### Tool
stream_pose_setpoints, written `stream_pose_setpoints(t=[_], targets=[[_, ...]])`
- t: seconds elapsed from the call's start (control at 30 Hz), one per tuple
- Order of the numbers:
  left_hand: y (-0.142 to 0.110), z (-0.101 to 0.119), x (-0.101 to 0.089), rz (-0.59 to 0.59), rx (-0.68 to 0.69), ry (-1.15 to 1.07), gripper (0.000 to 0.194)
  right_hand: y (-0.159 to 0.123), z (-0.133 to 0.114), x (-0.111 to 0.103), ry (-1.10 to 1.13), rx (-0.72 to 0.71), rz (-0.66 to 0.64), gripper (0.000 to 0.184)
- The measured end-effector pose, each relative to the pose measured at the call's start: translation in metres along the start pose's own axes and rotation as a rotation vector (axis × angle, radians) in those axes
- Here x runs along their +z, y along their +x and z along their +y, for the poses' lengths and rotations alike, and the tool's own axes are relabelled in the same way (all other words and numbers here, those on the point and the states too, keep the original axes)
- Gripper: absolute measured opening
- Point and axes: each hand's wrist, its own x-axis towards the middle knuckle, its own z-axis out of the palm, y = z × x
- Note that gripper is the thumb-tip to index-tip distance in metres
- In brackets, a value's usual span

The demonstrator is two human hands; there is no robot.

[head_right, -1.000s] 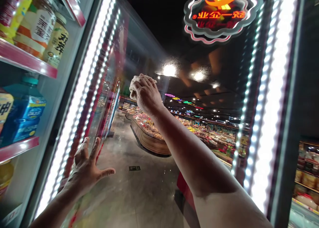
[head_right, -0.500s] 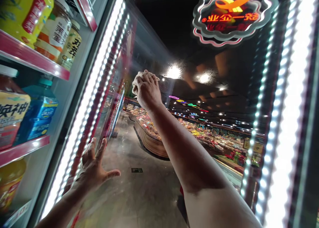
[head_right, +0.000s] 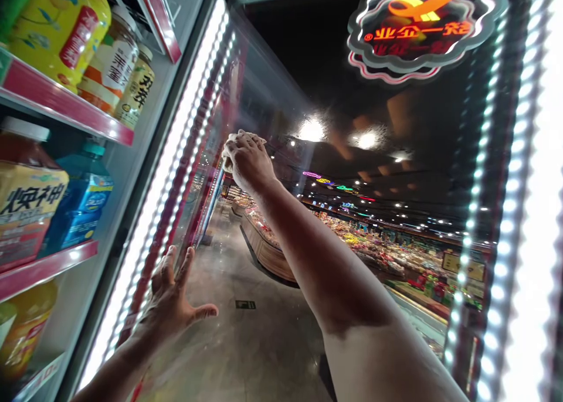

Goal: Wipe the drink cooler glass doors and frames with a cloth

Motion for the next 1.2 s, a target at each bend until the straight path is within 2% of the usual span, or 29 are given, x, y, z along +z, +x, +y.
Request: stream_pose_setpoints(t=[0.17,0.33,0.5,0.7,0.87,1.07,1.2], targets=[[0.001,0.0,0.001,-0.044,-0.01,0.006,0.135,0.012,0.002,0.0,-0.009,0.093,0.027,0.037],[0.0,0.006,-0.003,-0.044,-0.033,-0.006,0.13,0.019,-0.006,0.002,0.017,0.018,-0.064,0.036],[0.001,0.007,-0.002,-0.035,-0.034,-0.014,0.129,0.026,-0.013,0.006,0.014,0.106,-0.028,0.037],[-0.001,0.006,-0.002,-0.023,-0.021,0.0,0.132,0.034,-0.018,0.015,0.052,-0.003,-0.073,0.032],[-0.002,0.007,-0.002,0.017,0.0,-0.029,0.129,0.04,-0.014,0.022,0.031,0.077,0.007,0.032],[-0.002,0.005,-0.001,0.008,-0.005,-0.038,0.135,0.042,-0.019,0.027,0.06,-0.063,-0.055,0.03],[-0.001,0.01,-0.007,-0.046,-0.038,-0.033,0.134,0.049,-0.021,0.028,0.034,0.023,-0.009,0.033]])
